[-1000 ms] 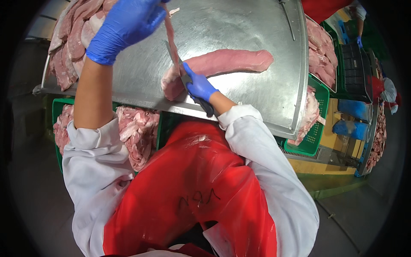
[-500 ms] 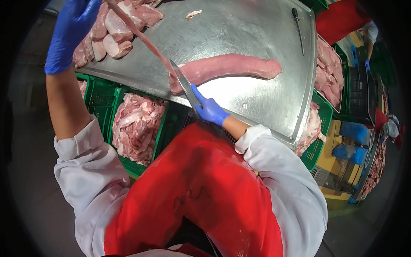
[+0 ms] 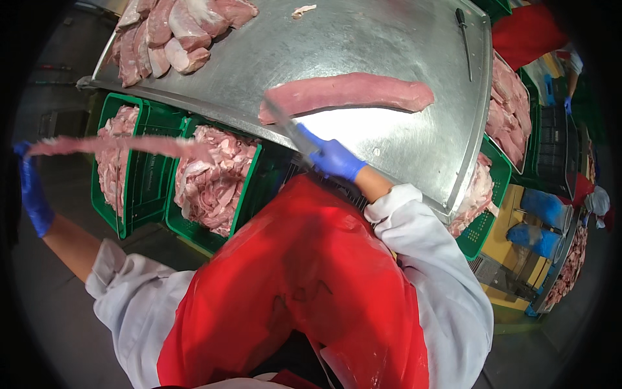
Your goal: The person trims fat from pork belly slabs using a knife on a stainless steel table. They repeatedly cut away fat layers and place the trimmed meat into green crates while coworkers work nearby.
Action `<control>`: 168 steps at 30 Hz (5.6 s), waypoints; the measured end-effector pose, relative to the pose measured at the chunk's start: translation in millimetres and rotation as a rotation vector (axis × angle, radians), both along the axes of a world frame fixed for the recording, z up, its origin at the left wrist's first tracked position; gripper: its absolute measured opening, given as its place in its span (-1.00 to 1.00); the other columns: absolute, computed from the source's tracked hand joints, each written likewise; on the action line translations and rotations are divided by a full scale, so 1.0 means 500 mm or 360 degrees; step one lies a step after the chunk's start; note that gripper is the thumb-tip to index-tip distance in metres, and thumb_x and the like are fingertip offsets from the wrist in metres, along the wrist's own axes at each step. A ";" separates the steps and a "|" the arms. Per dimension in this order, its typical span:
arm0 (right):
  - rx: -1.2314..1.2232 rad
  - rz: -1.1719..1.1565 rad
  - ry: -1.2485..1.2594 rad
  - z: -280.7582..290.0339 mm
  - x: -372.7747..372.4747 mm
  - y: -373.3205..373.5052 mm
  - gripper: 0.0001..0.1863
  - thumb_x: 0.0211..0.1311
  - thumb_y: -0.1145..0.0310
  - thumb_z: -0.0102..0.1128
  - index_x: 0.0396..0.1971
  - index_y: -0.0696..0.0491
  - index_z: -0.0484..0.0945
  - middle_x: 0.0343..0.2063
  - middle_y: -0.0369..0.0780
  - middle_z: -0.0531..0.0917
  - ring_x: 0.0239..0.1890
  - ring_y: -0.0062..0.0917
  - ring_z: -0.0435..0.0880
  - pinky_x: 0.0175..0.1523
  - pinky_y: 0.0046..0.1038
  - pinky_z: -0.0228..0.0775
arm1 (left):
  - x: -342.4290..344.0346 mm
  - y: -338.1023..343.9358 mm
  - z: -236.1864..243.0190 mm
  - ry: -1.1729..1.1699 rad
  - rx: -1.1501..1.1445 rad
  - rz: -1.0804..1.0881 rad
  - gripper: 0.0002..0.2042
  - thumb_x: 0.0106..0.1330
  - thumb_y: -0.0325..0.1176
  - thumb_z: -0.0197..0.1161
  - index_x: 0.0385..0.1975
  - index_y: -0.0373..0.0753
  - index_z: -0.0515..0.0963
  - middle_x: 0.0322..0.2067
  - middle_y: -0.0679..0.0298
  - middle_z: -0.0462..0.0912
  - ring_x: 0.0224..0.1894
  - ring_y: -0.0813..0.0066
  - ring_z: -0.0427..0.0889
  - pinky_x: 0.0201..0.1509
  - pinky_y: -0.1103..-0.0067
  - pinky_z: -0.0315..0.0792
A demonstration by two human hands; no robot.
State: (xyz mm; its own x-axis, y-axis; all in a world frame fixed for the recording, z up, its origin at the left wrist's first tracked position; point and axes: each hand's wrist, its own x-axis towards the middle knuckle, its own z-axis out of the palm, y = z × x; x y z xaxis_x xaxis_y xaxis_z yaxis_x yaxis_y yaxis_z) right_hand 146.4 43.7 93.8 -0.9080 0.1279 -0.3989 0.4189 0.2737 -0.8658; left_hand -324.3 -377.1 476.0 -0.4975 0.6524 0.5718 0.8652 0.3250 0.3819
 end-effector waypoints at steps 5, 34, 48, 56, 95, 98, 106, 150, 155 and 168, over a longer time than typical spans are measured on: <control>0.0071 -0.1006 -0.0022 -0.057 0.021 0.176 -0.16 0.36 0.45 0.06 0.55 -0.29 -0.08 -0.48 -0.12 0.72 -0.55 -0.53 0.69 -0.38 -0.44 0.60 | 0.008 -0.021 -0.300 -0.0177 -0.1571 0.1370 -0.71 0.31 -0.37 0.22 0.00 -0.28 0.52 -0.10 -0.02 0.64 -0.01 0.11 0.63 0.16 0.31 0.44; 0.0819 -0.0957 0.0540 -0.109 -0.198 0.234 -0.26 0.40 0.26 0.02 0.53 -0.19 -0.01 -0.15 0.24 0.66 -0.06 0.05 0.70 0.11 -0.17 0.50 | 0.345 0.787 -0.910 -0.1217 -0.0586 -0.0862 -0.82 0.26 -0.36 0.21 -0.49 -0.34 0.52 -0.57 0.09 0.55 -0.52 0.30 0.51 -0.36 0.39 0.44; 0.0359 -0.0232 -0.0265 -0.014 -0.132 0.115 -0.14 0.23 0.44 0.06 0.54 -0.21 -0.03 -0.23 0.04 0.74 -0.29 -0.19 0.76 -0.09 -0.27 0.57 | 0.397 0.761 -0.874 -0.0919 -0.0541 -0.0786 -0.84 0.33 -0.37 0.15 -0.41 -0.32 0.55 -0.35 -0.08 0.62 -0.23 -0.11 0.59 -0.10 0.20 0.48; 0.0162 -0.0003 -0.0375 0.031 -0.027 0.077 -0.16 0.30 0.40 0.01 0.55 -0.27 -0.06 -0.41 -0.05 0.72 -0.52 -0.41 0.71 -0.30 -0.40 0.59 | 0.357 0.669 -0.866 -0.1289 -0.0198 -0.0391 -0.81 0.34 -0.33 0.24 -0.39 -0.35 0.55 -0.56 0.19 0.54 -0.47 0.49 0.51 -0.36 0.47 0.42; 0.1020 -0.0569 -0.0706 -0.027 0.103 0.232 -0.11 0.32 0.36 0.03 0.55 -0.34 -0.23 -0.46 0.18 0.65 -0.43 0.12 0.66 -0.22 0.06 0.48 | 0.547 1.056 -0.824 -0.0531 -0.1411 -0.0785 -0.50 -0.13 -0.12 0.45 -0.16 -0.25 0.63 -0.13 0.01 0.70 -0.06 0.03 0.71 0.01 0.18 0.55; 0.0939 -0.0670 -0.0744 -0.035 0.162 0.177 -0.06 0.23 0.44 0.00 0.55 -0.32 -0.23 -0.42 0.16 0.67 -0.39 0.10 0.67 -0.19 0.04 0.49 | 0.520 1.091 -0.840 -0.0779 -0.1323 -0.0645 -0.42 -0.22 -0.05 0.53 -0.18 -0.27 0.64 -0.13 -0.07 0.71 -0.06 0.05 0.73 -0.01 0.26 0.60; 0.0658 -0.0843 -0.0429 -0.030 0.367 0.038 -0.13 0.34 0.33 0.01 0.55 -0.27 -0.22 -0.44 0.16 0.65 -0.43 0.13 0.62 -0.22 0.02 0.46 | 0.359 1.009 -0.922 -0.2978 -0.0741 -0.0730 -0.41 0.13 -0.41 0.42 0.21 -0.36 0.44 -0.03 0.13 0.64 -0.02 0.23 0.67 0.10 0.35 0.58; 0.0329 -0.2136 -0.0096 -0.038 0.999 0.119 -0.17 0.35 0.48 0.06 0.55 -0.13 -0.07 -0.59 -0.16 0.52 -0.62 -0.52 0.42 -0.45 -0.38 0.36 | 1.331 1.744 -0.311 -0.2221 -0.0667 -0.1701 -0.25 0.11 -0.05 0.51 0.21 -0.42 0.43 0.05 0.00 0.61 0.01 0.26 0.66 0.10 0.34 0.56; 0.0205 -0.2047 0.0139 -0.083 0.929 0.149 -0.15 0.34 0.57 0.03 0.57 -0.17 -0.07 -0.51 -0.31 0.53 -0.60 -0.65 0.39 -0.50 -0.56 0.30 | 1.330 1.919 -0.460 -0.1235 -0.0358 -0.1031 0.16 -0.02 0.16 0.43 0.44 -0.47 -0.04 0.32 -0.32 0.26 0.32 -0.17 0.39 0.35 0.20 0.37; 0.0292 -0.1746 -0.0133 -0.026 0.673 0.210 -0.13 0.36 0.57 0.03 0.57 -0.26 -0.11 -0.58 -0.34 0.51 -0.61 -0.69 0.41 -0.53 -0.57 0.29 | 0.191 1.159 -0.949 -0.0806 -0.0382 0.0248 -0.06 0.05 0.10 0.47 0.36 -0.34 0.27 0.34 -0.14 0.31 0.40 -0.03 0.29 0.48 0.31 0.18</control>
State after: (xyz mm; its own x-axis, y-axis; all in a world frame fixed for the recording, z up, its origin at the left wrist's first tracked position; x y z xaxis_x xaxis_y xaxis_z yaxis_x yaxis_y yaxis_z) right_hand 483.0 148.8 80.7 -0.2381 0.9075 -0.3460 0.5671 -0.1593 -0.8081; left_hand -228.7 202.2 1.6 -0.7710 0.6315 0.0823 0.5287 0.5626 0.6355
